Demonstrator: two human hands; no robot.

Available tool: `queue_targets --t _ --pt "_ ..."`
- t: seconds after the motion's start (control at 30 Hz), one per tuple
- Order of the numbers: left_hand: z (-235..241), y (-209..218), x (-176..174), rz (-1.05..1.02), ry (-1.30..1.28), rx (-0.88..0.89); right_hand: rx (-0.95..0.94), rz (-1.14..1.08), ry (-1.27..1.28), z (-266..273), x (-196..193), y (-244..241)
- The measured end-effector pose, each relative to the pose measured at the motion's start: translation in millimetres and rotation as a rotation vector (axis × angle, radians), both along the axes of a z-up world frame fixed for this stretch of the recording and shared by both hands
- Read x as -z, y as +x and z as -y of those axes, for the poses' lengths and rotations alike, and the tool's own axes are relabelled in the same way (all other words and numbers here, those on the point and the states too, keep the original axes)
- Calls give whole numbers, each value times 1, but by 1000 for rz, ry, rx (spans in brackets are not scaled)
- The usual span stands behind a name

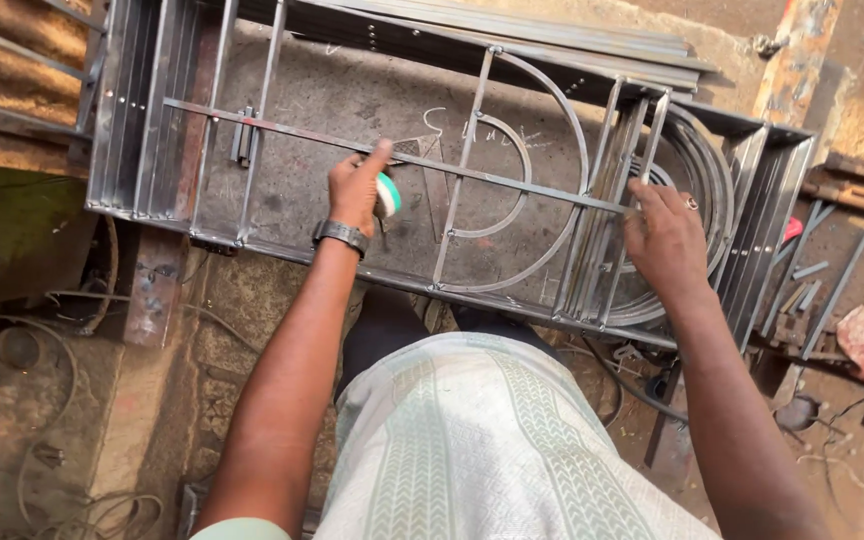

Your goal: The recorder is assembling and spot-welding components of a decorative metal gate frame, using a tape measure and a welding tool.

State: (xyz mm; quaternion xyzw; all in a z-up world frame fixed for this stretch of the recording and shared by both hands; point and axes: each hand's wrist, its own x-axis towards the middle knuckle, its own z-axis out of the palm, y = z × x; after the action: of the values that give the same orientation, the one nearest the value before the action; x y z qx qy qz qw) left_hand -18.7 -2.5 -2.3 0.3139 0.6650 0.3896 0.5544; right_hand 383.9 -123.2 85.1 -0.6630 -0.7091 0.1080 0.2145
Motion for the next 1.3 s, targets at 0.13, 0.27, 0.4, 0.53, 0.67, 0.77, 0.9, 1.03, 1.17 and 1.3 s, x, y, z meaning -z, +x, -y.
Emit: queue_targets --t 0.13,0.27,0.4,0.53,0.67,0.77,0.9,1.03,1.17,1.3 --pt "-5 -6 -10 120 -34 -33 -59 158 -107 7 20 6" --pt "-21 -3 -10 187 -60 -53 1 48 -68 21 17 2" --pt "-45 7 -19 179 37 59 19 -17 -241 72 -2 -21" --pt "-58 17 -13 175 71 251 192 -111 -434 131 13 -68" --pt "-59 25 -16 171 19 294 258 -187 -306 139 6 -101" --pt "-65 26 -11 188 -14 296 322 -223 -188 136 -2 -110" --pt "-68 28 4 166 -5 311 323 -200 -178 137 0 -110" --pt "-66 30 2 180 34 321 333 -215 -164 136 -1 -111" --pt "-56 36 -20 175 -85 319 372 -196 -169 133 -2 -112" --pt "-30 42 -3 200 -46 525 390 -213 -162 142 -8 -110"
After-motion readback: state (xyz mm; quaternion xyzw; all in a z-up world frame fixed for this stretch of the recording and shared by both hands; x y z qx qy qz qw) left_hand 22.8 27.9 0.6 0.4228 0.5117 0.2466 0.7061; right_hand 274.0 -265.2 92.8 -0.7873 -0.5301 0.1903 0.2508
